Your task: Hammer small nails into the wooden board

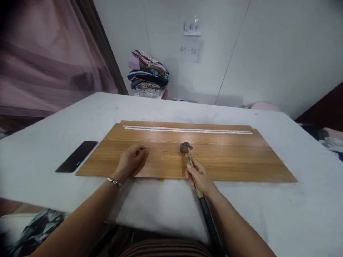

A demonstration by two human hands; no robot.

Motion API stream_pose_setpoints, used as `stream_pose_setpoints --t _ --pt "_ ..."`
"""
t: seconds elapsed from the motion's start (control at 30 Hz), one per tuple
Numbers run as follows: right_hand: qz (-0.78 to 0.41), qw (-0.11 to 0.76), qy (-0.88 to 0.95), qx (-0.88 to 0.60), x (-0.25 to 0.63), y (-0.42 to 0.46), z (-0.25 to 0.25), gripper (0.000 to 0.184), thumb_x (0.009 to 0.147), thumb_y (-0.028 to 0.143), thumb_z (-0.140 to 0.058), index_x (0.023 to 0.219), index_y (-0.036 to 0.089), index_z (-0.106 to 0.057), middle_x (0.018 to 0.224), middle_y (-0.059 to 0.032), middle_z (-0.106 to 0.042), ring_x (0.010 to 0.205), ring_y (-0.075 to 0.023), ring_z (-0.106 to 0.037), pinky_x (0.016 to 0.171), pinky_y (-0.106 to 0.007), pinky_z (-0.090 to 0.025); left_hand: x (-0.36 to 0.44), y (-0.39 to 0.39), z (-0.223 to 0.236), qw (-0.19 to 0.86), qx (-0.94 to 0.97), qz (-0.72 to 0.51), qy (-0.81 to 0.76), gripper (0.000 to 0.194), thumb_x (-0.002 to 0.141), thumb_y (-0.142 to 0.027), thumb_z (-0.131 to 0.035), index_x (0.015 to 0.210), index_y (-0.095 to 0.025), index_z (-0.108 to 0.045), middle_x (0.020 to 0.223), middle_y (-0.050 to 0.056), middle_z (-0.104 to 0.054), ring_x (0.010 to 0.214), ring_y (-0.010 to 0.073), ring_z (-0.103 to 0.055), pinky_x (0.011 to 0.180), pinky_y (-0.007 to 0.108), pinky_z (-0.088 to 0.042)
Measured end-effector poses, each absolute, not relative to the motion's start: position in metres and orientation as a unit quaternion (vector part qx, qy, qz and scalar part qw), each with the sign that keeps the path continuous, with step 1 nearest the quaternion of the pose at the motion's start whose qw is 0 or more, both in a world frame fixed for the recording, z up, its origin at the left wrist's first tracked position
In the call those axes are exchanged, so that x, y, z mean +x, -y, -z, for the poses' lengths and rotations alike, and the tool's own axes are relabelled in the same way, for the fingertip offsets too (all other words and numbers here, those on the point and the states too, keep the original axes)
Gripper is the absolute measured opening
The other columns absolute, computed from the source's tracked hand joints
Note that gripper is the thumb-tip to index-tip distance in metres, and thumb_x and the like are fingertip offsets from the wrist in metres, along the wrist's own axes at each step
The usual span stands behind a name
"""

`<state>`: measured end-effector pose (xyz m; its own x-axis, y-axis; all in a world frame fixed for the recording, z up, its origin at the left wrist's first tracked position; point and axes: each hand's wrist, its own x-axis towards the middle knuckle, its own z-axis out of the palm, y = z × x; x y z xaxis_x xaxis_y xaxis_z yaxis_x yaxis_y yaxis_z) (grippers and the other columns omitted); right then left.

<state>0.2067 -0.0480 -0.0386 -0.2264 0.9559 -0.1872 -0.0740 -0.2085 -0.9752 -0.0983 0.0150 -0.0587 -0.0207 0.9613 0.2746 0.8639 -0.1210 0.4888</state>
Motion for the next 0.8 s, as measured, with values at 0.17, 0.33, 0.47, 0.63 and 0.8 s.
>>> stream_pose_setpoints --t 0.17,0.33,0.47,0.63,0.8 --pt "-0.621 0.416 0.474 -0.465 0.2074 0.0474 0.0406 0.042 0.079 0.062 -0.062 0.087 0.022 -0.053 0.058 0.0063 -0.057 0.031 -0.0052 -0.037 0.028 -0.019 -0.032 -0.0977 -0.0151 0.0583 0.081 0.697 -0.277 -0.657 0.021 0.088 -0.033 -0.051 0.097 -0.024 -0.068 0.098 0.003 -0.073 0.087 0.0181 -0.067 0.081 0.028 -0.051" --pt "-0.627 0.417 0.47 -0.461 0.2075 0.0457 0.0421 0.043 0.078 0.062 -0.063 0.084 0.022 -0.051 0.058 0.0065 -0.057 0.031 -0.005 -0.037 0.028 -0.018 -0.031 -0.0971 -0.0153 0.0564 0.076 0.697 -0.269 -0.66 0.021 0.088 -0.033 -0.05 0.095 -0.024 -0.068 0.097 0.003 -0.073 0.089 0.0192 -0.067 0.081 0.028 -0.051" --pt "-0.618 0.428 0.478 -0.455 0.2078 0.0461 0.0432 0.041 0.081 0.061 -0.06 0.079 0.021 -0.051 0.059 0.0055 -0.057 0.031 -0.0045 -0.038 0.029 -0.018 -0.031 -0.0986 -0.0158 0.0582 0.07 0.701 -0.277 -0.654 0.021 0.089 -0.035 -0.05 0.094 -0.024 -0.068 0.096 0.003 -0.073 0.088 0.019 -0.068 0.079 0.028 -0.052" --pt "-0.624 0.421 0.476 -0.454 0.2075 0.0466 0.047 0.038 0.083 0.059 -0.059 0.085 0.021 -0.054 0.059 0.0059 -0.058 0.031 -0.0041 -0.038 0.03 -0.017 -0.03 -0.1003 -0.0165 0.0604 0.067 0.706 -0.289 -0.643 0.022 0.09 -0.035 -0.048 0.094 -0.024 -0.067 0.097 0.003 -0.073 0.09 0.0188 -0.067 0.081 0.028 -0.051" --pt "-0.632 0.417 0.475 -0.449 0.2075 0.0465 0.0479 0.038 0.084 0.059 -0.059 0.087 0.021 -0.054 0.059 0.0061 -0.057 0.032 -0.0039 -0.037 0.03 -0.017 -0.03 -0.0996 -0.0155 0.0571 0.07 0.71 -0.284 -0.641 0.024 0.091 -0.035 -0.047 0.094 -0.024 -0.067 0.097 0.003 -0.073 0.09 0.0197 -0.068 0.08 0.029 -0.051"
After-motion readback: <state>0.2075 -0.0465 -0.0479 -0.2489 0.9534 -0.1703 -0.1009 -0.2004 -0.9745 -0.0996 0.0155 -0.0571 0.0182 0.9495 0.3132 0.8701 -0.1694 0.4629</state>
